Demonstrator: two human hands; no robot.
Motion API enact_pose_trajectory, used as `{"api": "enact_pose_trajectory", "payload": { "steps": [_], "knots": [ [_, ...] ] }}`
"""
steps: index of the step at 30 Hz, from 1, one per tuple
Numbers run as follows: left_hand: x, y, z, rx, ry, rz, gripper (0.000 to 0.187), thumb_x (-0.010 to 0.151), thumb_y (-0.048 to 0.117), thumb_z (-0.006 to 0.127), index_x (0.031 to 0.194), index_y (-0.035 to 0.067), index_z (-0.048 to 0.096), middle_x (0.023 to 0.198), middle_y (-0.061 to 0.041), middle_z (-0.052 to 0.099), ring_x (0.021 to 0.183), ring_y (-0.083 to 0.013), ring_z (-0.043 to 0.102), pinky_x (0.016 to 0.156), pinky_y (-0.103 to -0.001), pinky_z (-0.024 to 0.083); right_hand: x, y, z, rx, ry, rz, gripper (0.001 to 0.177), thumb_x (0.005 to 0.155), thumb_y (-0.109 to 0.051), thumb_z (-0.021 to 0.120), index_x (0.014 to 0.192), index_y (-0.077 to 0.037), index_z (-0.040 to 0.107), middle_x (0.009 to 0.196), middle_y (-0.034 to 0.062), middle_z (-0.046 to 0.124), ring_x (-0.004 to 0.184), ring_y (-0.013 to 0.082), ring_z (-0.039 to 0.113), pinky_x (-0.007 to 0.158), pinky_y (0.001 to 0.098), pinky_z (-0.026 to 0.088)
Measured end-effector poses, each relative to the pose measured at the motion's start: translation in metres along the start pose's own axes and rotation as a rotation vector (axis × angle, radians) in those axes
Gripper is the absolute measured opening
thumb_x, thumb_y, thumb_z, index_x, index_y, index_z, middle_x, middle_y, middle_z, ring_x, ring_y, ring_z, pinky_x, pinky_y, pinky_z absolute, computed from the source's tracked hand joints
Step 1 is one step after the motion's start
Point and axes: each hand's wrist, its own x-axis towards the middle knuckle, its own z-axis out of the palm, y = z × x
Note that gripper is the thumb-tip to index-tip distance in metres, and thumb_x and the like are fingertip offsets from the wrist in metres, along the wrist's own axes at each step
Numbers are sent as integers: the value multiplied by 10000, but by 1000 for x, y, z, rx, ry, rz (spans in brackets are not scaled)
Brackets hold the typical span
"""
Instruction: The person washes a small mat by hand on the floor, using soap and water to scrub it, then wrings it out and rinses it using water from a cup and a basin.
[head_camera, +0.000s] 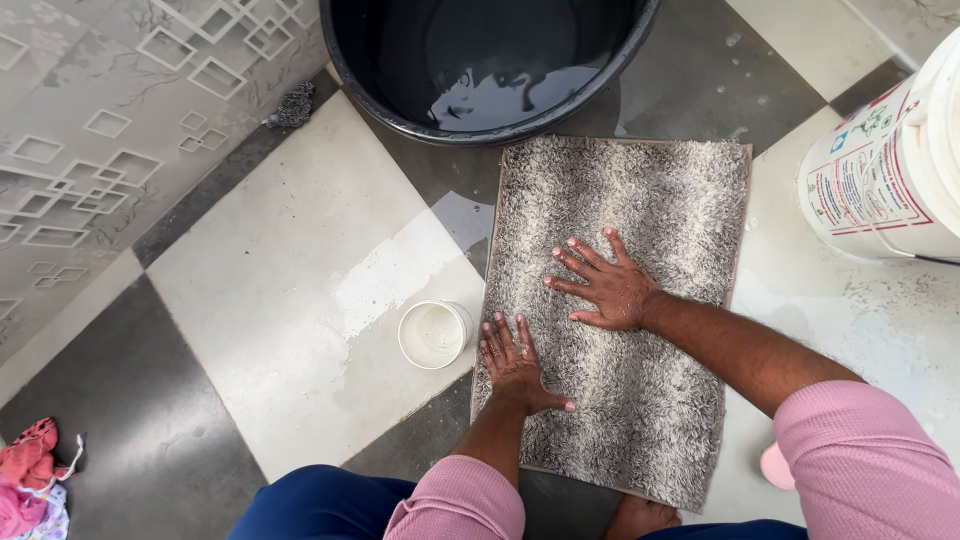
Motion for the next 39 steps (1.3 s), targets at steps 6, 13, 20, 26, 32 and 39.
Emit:
{"api": "enact_pose_trajectory", "payload": {
  "steps": [6,13,20,26,32,39],
  "knots": [
    [1,1,-4,-37,-24,13,1740,549,855,810,1542,42,-365,1583,-387,-369,1440,-572,-361,1188,-674,-136,1,-11,-8,-38,-58,33,759,983,-720,181,1634,-370,7,1713,102,-109,1560,360,-93,1149,725,-106],
    [12,1,-20,-19,-209,10,1633,615,787,817,1519,125,-372,1546,-374,-451,1395,-576,-436,1176,-700,-154,-27,-56,5,-4,-135,-288,710,1034,-636,185,1642,-303,29,1705,117,-118,1555,368,-119,1182,670,-110],
    [1,-1,-14,-186,-116,-17,1724,587,716,890,1510,88,-425,1546,-365,-438,1419,-548,-418,1189,-649,-179,-47,47,63,13,139,151,772,923,-767,130,1596,-390,104,1694,99,-85,1544,318,-51,1200,597,-104],
    [2,0,-18,-182,-130,-39,1731,584,695,906,1505,96,-431,1558,-363,-432,1432,-542,-411,1195,-634,-174,-40,0,88,165,543,378,900,943,-784,100,1613,-188,18,1616,310,-76,1490,464,-69,1111,744,-118],
    [1,4,-20,-171,-143,-58,1739,576,695,916,1504,110,-433,1561,-356,-428,1439,-533,-408,1205,-622,-160,-48,-68,84,123,501,-235,778,955,-709,193,1589,-264,118,1662,212,-22,1530,392,-4,1159,714,-73],
    [4,10,-21,-163,-174,-105,1730,605,695,909,1480,127,-471,1529,-344,-488,1402,-541,-445,1184,-665,-171,-60,114,78,225,84,518,823,946,-781,152,1649,-372,28,1710,169,-21,1560,387,-5,1256,587,-14]
  ]
}}
